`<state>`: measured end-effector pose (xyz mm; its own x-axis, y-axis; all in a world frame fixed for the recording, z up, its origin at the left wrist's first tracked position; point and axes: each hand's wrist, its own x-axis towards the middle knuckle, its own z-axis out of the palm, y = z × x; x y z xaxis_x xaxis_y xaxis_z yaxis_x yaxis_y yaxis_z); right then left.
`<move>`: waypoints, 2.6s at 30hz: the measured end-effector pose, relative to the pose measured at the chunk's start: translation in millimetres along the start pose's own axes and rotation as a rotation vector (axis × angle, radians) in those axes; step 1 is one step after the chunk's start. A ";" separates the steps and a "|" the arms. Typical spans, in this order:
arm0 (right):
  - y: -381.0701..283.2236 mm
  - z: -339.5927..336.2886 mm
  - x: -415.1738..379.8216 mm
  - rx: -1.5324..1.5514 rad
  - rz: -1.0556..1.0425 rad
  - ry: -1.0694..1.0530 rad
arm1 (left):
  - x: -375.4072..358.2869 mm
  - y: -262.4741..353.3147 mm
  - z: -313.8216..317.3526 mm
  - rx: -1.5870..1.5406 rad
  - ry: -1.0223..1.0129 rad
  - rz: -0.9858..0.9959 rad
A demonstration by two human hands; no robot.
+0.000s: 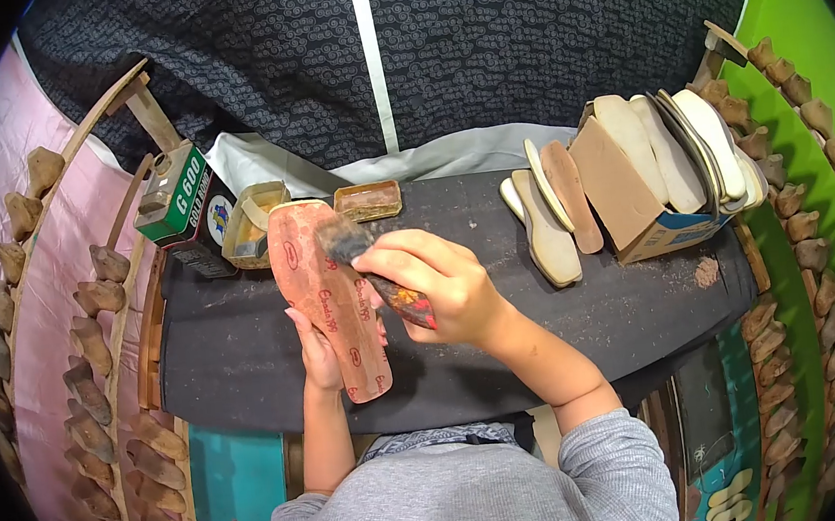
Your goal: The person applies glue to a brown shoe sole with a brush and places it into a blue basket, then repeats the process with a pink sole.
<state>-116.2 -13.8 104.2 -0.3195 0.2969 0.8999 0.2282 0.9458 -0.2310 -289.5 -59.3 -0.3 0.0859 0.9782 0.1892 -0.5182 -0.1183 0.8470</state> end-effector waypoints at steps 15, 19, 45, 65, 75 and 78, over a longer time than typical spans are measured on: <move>7.4 -2.5 -1.1 -0.034 0.004 -0.019 | 5.8 -0.5 -4.3 -0.021 -0.010 -0.061; 6.5 -4.0 -1.3 -0.005 0.016 -0.024 | 6.9 2.0 -8.3 0.004 0.000 -0.056; 14.8 -4.5 -10.8 0.196 0.098 -0.193 | 25.1 -8.2 -12.0 -0.102 0.076 -0.080; 25.5 -2.1 -21.8 0.028 -0.003 -0.015 | 18.2 -7.4 -4.4 -0.078 0.022 -0.072; 24.4 -4.8 -30.2 0.103 0.024 -0.010 | 14.8 -7.0 -11.3 -0.059 0.085 -0.120; 24.8 0.3 -27.2 0.035 -0.011 -0.023 | 17.4 -6.1 -8.0 -0.113 0.036 -0.104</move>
<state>-102.2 1.6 73.8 -0.3431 0.2885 0.8939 0.1926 0.9530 -0.2337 -291.6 -40.3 -6.3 0.1147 0.9898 0.0842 -0.6008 0.0016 0.7994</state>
